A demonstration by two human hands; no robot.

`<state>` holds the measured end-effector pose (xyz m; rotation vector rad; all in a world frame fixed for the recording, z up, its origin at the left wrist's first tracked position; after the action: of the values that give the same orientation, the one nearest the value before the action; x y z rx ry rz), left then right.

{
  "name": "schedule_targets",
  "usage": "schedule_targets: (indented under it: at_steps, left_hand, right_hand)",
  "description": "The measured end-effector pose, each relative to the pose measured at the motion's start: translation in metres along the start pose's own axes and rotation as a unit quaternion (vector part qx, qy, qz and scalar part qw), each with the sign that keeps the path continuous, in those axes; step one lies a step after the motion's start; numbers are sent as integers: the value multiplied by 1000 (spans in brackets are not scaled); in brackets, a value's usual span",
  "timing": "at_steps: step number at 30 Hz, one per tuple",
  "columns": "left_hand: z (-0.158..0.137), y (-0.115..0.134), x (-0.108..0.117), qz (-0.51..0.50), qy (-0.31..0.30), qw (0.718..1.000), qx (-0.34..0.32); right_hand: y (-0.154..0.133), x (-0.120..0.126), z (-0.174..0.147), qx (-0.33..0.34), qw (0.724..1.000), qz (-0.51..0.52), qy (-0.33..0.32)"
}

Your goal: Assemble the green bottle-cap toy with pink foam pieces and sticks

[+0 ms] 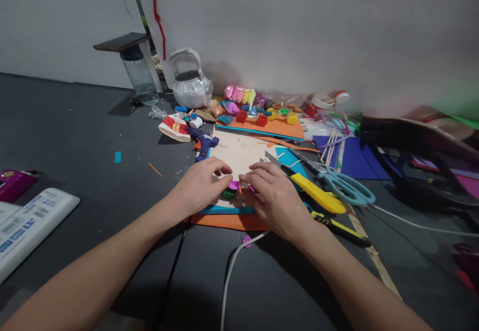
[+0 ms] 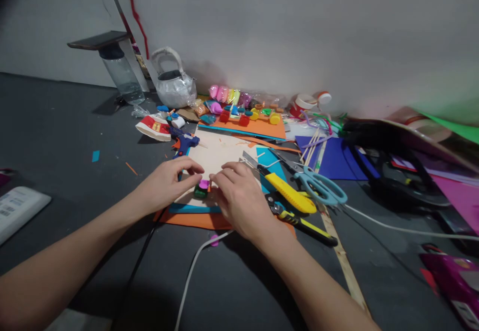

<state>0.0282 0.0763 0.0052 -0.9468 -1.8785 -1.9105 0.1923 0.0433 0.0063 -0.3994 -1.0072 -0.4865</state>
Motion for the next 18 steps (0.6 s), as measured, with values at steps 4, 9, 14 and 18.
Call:
schedule_targets:
  at_steps: [4, 9, 14, 18]
  left_hand:
    - [-7, -2, 5, 24, 1, 999, 28]
    - [-7, -5, -3, -7, -25, 1000, 15]
    - [-6, -1, -5, -32, -22, 999, -21]
    - [-8, 1, -5, -44, -22, 998, -46]
  right_hand:
    - [0, 0, 0, 3, 1000, 0, -4]
    - [0, 0, 0, 3, 1000, -3, -7]
    - [0, 1, 0, 0, 1000, -4, -6]
    - [1, 0, 0, -1, 1000, -3, -9]
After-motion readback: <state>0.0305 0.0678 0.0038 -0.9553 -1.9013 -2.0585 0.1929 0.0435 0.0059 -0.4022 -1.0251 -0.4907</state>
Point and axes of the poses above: each hand's wrist, its own z-axis towards the middle knuckle, its own x-axis out of the back of the hand, y = z × x, the point moved 4 cm from there along z, towards the middle knuckle, and after that the axes turned 13 degrees about x, right-handed, at the moved point
